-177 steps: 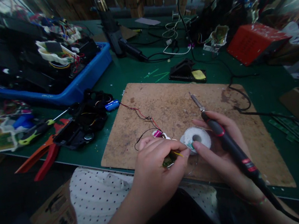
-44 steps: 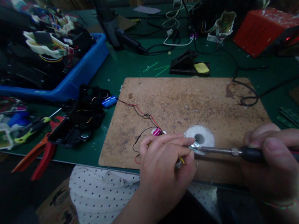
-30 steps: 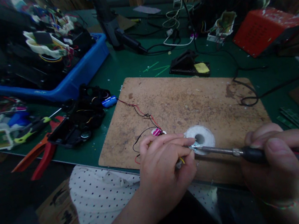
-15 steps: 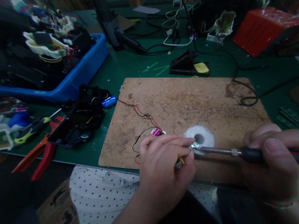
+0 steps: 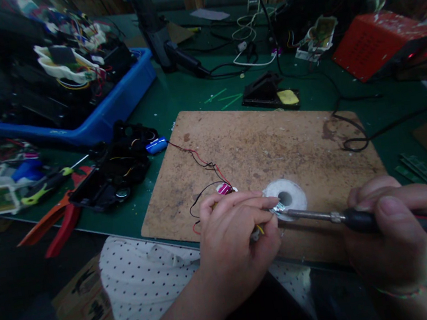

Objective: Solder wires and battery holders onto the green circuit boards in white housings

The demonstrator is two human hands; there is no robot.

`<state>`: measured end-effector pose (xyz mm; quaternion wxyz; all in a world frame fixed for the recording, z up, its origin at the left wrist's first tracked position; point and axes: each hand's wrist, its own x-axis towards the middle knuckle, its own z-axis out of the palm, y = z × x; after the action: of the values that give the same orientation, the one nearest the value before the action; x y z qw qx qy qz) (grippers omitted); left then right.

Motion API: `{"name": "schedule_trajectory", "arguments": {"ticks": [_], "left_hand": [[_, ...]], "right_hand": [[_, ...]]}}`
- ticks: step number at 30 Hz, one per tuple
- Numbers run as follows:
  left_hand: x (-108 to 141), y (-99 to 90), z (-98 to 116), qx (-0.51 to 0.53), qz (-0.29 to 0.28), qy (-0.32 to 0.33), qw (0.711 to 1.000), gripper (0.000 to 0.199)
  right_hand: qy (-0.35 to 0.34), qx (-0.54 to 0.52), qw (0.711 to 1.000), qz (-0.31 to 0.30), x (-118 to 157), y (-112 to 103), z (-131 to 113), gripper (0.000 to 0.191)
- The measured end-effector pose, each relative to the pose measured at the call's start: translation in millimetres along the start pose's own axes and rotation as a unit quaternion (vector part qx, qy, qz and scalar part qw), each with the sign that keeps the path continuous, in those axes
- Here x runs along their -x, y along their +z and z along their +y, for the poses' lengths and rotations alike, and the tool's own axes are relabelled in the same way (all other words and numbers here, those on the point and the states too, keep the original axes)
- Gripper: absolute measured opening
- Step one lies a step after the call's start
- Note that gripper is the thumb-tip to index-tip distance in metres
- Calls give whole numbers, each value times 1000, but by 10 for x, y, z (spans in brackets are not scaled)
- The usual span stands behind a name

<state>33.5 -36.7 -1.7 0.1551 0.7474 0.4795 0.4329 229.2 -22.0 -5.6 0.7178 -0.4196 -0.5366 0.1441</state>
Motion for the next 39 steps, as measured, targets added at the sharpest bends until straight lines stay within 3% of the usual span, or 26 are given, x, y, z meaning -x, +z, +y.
{"name": "schedule_trajectory", "arguments": {"ticks": [6,17,25,27,30,34,36,39], "left_hand": [[16,-12,-3,21,2,-4,1000,15],[34,-22,-24,63,1,-4,998,16],[43,-67,-51,36,3,21,999,14],[42,-98,-50,17,1,28,999,21],[79,-182,-54,-29,4,24,999,46],[284,-300,-40,-63,64,22,996,73],[441,-308,-13,-51,92,52,993,65],[656,-223,35,-46,34,111,992,35]], "right_hand": [[11,2,1000,-3,1,-18,-15,11],[81,-53,985,139,-59,-67,88,13],[107,-69,977,172,-99,-35,88,15],[115,-64,972,196,-107,-16,66,14],[135,-61,964,219,-120,4,32,14],[151,-70,960,224,-142,1,25,15],[161,-74,958,226,-152,-9,37,14],[179,-79,955,222,-161,-25,65,15]]}}
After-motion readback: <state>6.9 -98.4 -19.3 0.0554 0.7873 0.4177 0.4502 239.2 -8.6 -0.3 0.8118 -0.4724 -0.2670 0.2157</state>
